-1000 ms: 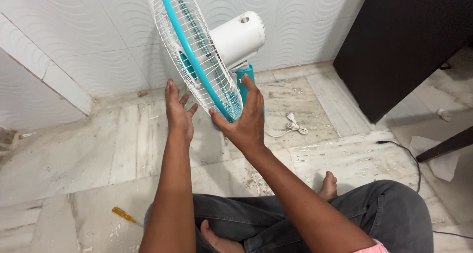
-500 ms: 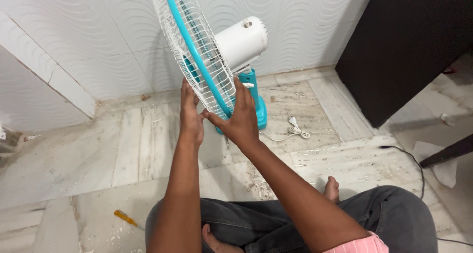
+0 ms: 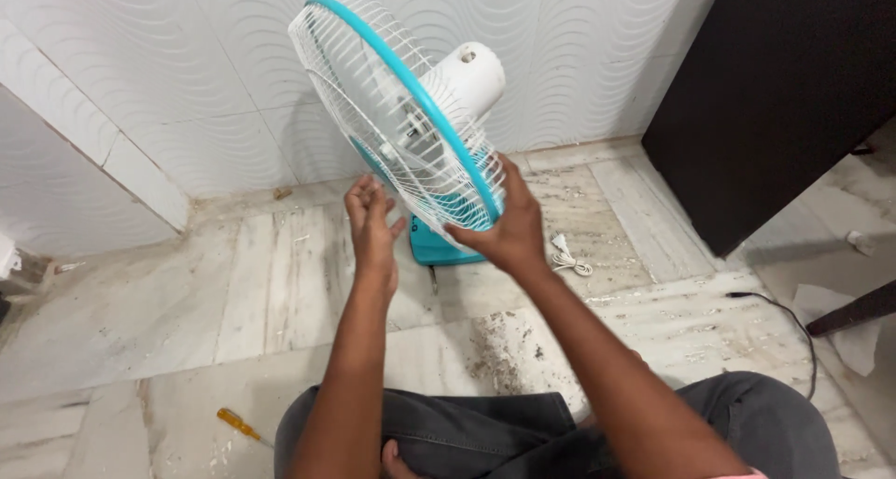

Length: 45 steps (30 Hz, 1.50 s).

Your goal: The person disassembles a table fan by removing the front grille, fan blades, and rear grille. They use a screwdriver to loosen screws on the front grille, then remove the blades and rear grille by hand.

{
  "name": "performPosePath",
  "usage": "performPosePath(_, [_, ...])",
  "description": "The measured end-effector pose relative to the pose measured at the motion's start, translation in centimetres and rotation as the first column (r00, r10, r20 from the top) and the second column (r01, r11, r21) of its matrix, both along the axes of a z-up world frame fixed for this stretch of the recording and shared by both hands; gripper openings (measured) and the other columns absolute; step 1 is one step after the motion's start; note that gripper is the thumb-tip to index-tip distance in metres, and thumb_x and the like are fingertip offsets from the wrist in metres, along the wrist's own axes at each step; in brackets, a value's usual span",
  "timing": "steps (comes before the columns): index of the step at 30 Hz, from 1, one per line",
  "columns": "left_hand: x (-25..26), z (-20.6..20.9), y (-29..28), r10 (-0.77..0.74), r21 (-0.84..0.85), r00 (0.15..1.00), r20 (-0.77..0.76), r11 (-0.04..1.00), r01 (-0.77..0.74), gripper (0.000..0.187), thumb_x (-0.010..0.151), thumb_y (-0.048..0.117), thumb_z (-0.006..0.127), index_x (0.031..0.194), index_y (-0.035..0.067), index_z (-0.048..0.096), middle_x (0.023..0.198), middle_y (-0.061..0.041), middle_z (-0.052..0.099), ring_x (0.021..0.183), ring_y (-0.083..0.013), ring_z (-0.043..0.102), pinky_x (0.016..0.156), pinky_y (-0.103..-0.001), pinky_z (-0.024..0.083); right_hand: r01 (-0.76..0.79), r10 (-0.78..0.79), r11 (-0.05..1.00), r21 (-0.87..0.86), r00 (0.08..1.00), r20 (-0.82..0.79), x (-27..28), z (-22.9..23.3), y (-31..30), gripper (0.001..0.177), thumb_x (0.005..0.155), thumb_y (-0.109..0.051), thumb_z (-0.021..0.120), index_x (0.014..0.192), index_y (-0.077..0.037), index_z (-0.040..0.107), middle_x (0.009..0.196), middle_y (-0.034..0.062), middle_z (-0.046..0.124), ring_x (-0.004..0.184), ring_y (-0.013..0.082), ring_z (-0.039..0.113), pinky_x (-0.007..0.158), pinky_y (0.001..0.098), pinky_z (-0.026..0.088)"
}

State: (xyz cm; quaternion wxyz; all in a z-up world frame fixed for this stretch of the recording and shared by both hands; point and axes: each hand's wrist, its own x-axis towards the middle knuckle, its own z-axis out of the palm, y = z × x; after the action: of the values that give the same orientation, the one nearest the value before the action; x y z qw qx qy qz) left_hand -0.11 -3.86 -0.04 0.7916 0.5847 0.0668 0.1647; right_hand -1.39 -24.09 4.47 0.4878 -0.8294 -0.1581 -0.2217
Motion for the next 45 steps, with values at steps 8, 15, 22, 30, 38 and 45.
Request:
performPosePath(8, [4.2, 1.5, 6.0, 0.085, 0.200, 0.996, 0.012, 0.976, -0.085, 0.093, 0.092, 0.055, 0.063, 0.162, 0.023, 0.011, 0.165, -0.018, 0.022, 0.147, -0.0336, 0.040, 0.111, -0.053, 0.044, -0.162, 0.172, 0.984, 0.075, 0.974, -0.151, 2.6, 2.2, -6.7, 0.115, 0.055, -0.023, 0.098, 0.153, -0.009, 0.039, 0.148, 0.0141, 0.055, 0.139, 0.0295, 0.053, 0.115, 0.0512, 0.045])
performPosePath(15, [5.3, 2.7, 9.7, 0.122, 0.256, 0.990, -0.076, 0.961, -0.099, 0.111, 0.083, 0.075, 0.061, 0.164, 0.023, 0.007, 0.169, -0.018, 0.015, 0.152, -0.0363, 0.031, 0.115, -0.056, 0.036, -0.213, 0.231, 0.971, 0.104, 0.950, -0.211, 2.9, 2.4, -8.2, 0.114, 0.055, -0.020, 0.098, 0.153, -0.011, 0.041, 0.149, 0.0119, 0.056, 0.142, 0.0290, 0.050, 0.115, 0.0544, 0.041])
performPosePath(22, [5.9, 2.4, 11.3, 0.139, 0.260, 0.983, -0.116, 0.960, -0.105, 0.115, 0.077, 0.079, 0.060, 0.164, 0.023, 0.010, 0.169, -0.017, 0.014, 0.152, -0.0361, 0.029, 0.115, -0.057, 0.034, -0.221, 0.264, 0.958, 0.183, 0.928, -0.261, 4.9, 2.5, -10.7, 0.104, 0.057, -0.009, 0.094, 0.149, -0.009, 0.046, 0.142, 0.0108, 0.062, 0.136, 0.0276, 0.057, 0.116, 0.0495, 0.045])
performPosePath(30, [6.2, 2.0, 11.8, 0.108, 0.304, 0.993, 0.042, 0.946, -0.116, 0.110, 0.083, 0.072, 0.067, 0.164, 0.018, 0.016, 0.172, -0.013, 0.022, 0.158, -0.0320, 0.020, 0.125, -0.050, 0.020, -0.112, 0.222, 0.940, 0.322, 0.919, -0.326, 6.7, 2.9, -13.4, 0.077, 0.077, -0.004, 0.083, 0.147, -0.007, 0.052, 0.133, 0.0145, 0.066, 0.127, 0.0279, 0.064, 0.107, 0.0459, 0.057])
performPosePath(38, [5.2, 2.1, 11.5, 0.162, 0.324, 0.986, -0.029, 0.935, -0.144, 0.108, 0.079, 0.070, 0.068, 0.160, 0.017, 0.019, 0.167, -0.011, 0.027, 0.155, -0.0300, 0.023, 0.122, -0.050, 0.022, -0.335, 0.440, 0.867, 0.369, 0.862, -0.252, 5.9, 1.8, -12.5, 0.119, 0.061, -0.042, 0.084, 0.164, -0.017, 0.030, 0.167, 0.0138, 0.036, 0.152, 0.0285, 0.035, 0.119, 0.0544, 0.035])
performPosePath(45, [2.3, 0.5, 10.4, 0.271, 0.282, 0.962, 0.037, 0.921, -0.271, 0.099, 0.082, 0.065, 0.073, 0.150, 0.009, 0.029, 0.157, -0.014, 0.037, 0.147, -0.0288, 0.034, 0.120, -0.046, 0.026, -0.148, 0.175, 0.983, 0.104, 0.928, -0.329, 5.2, 2.1, -11.4, 0.126, 0.060, -0.047, 0.088, 0.164, -0.019, 0.023, 0.164, 0.0153, 0.033, 0.149, 0.0318, 0.030, 0.119, 0.0569, 0.026])
